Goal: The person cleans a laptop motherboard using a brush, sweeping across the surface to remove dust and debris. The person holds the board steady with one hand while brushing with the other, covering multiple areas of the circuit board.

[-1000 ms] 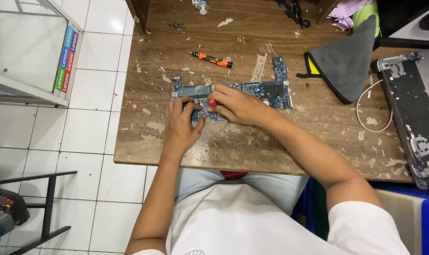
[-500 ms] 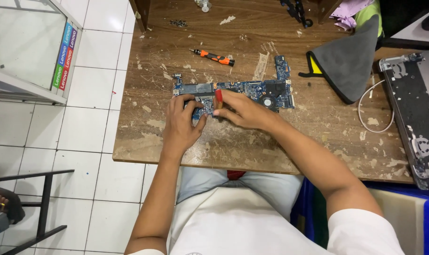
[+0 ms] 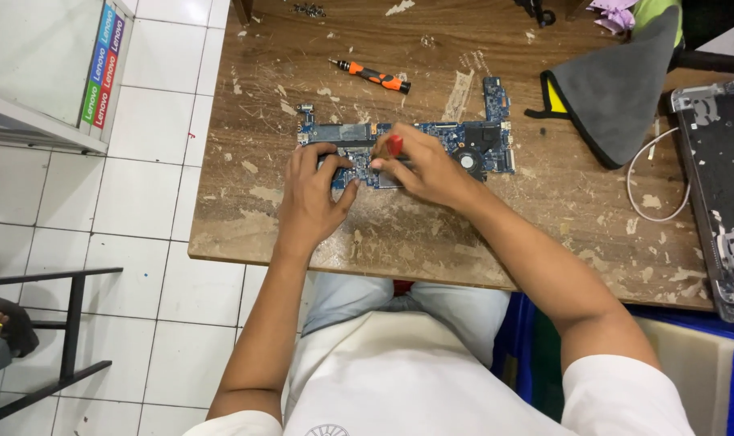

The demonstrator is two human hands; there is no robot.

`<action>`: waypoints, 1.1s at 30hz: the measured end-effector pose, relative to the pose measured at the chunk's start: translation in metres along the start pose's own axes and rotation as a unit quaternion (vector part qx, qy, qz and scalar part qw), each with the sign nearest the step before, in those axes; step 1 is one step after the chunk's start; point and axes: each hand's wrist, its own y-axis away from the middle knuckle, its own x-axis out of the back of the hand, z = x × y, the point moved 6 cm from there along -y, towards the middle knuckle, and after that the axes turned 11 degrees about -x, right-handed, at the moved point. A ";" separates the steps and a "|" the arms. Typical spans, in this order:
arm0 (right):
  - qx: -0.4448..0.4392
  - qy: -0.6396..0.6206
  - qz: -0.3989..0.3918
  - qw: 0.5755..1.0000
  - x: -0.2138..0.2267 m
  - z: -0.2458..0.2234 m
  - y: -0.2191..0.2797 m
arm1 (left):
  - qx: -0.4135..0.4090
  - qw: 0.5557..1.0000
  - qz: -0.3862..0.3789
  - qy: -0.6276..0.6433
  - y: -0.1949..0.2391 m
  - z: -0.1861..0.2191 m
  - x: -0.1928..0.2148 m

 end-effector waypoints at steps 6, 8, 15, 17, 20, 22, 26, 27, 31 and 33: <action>0.023 0.048 0.032 0.998 0.001 0.028 0.007 | 0.002 1.000 -0.002 0.005 0.000 0.002 0.002; 0.015 0.012 0.048 0.999 0.002 0.017 0.004 | 0.007 1.000 -0.009 0.012 0.002 0.005 0.008; 0.015 0.028 0.033 0.999 0.013 0.001 -0.001 | 0.009 0.999 -0.017 0.039 -0.004 0.008 0.011; 0.004 -0.008 0.044 0.999 0.012 -0.002 -0.003 | 0.015 0.999 -0.014 0.048 -0.004 0.011 0.014; -0.018 -0.058 0.040 0.997 0.003 -0.002 -0.005 | 0.019 0.998 -0.008 0.067 -0.008 0.017 0.019; -0.034 -0.076 0.024 0.996 -0.002 0.009 -0.003 | 0.023 0.997 -0.009 0.078 -0.007 0.021 0.021; 0.020 0.008 0.081 0.996 0.006 0.003 -0.005 | 0.021 0.996 -0.008 0.088 -0.005 0.025 0.027; 0.000 -0.027 0.090 0.996 0.010 -0.003 -0.008 | 0.023 0.996 -0.008 0.085 -0.005 0.027 0.029; -0.017 -0.096 0.014 0.995 -0.010 -0.005 -0.010 | 0.021 0.996 -0.005 0.090 -0.003 0.025 0.028; -0.003 0.018 0.029 0.999 -0.007 -0.003 -0.009 | 0.006 0.995 0.007 0.098 0.000 0.021 0.023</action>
